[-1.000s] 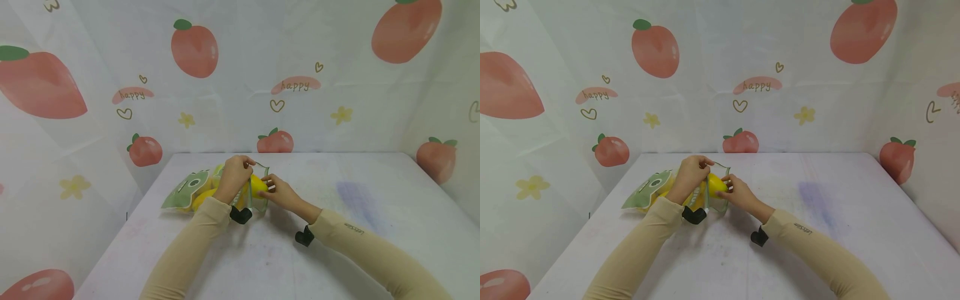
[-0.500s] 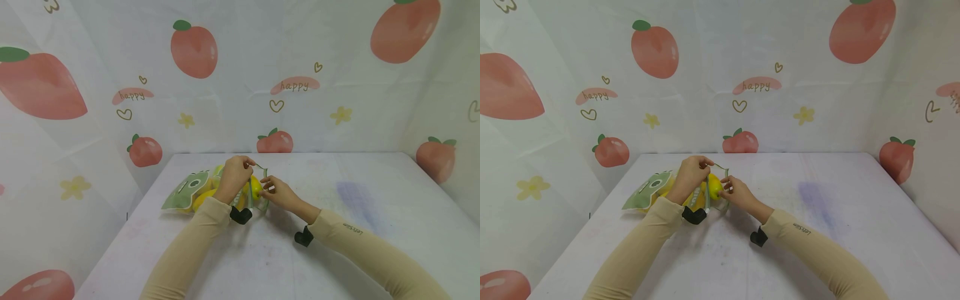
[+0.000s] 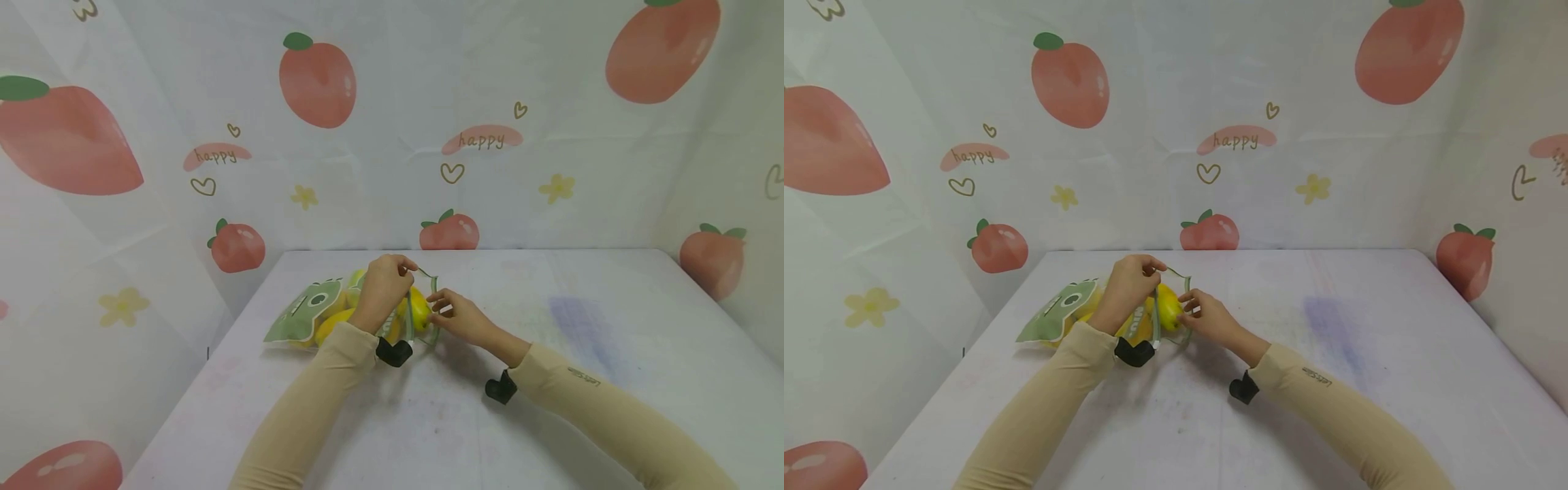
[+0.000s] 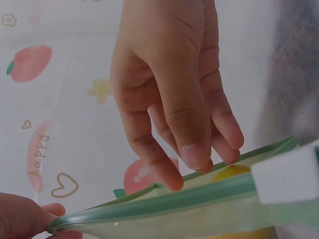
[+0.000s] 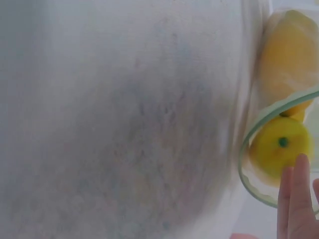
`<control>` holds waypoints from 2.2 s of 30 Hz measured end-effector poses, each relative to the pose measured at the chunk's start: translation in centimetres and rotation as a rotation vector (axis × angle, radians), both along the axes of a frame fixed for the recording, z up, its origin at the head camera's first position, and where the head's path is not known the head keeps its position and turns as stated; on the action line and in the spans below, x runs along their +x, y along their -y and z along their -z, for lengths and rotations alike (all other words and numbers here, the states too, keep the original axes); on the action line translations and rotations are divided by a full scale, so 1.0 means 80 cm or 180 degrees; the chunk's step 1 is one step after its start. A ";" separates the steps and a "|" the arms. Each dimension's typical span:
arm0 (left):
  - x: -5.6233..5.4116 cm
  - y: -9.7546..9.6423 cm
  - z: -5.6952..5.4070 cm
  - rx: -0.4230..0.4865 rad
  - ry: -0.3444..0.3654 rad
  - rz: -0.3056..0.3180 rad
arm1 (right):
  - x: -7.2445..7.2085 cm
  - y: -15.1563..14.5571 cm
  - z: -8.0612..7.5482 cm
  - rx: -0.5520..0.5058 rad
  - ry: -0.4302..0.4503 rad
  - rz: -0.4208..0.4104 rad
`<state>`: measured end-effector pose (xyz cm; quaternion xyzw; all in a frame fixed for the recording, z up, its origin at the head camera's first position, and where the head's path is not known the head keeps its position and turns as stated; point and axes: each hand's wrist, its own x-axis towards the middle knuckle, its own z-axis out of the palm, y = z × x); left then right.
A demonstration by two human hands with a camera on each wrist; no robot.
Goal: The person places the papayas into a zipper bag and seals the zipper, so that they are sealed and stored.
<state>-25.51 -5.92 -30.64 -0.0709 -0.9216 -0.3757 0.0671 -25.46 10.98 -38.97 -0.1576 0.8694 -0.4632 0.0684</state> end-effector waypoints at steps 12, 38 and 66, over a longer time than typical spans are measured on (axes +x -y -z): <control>-0.002 0.001 0.002 0.0008 -0.0041 0.0018 | 0.018 -0.014 -0.025 -0.0222 -0.0069 -0.0281; -0.004 0.001 -0.001 0.0102 -0.0068 0.0085 | 0.054 -0.044 -0.044 -0.0741 -0.0133 -0.0379; -0.004 0.001 -0.003 0.0146 -0.0102 0.0115 | 0.065 0.022 0.019 -0.0849 0.0479 -0.0740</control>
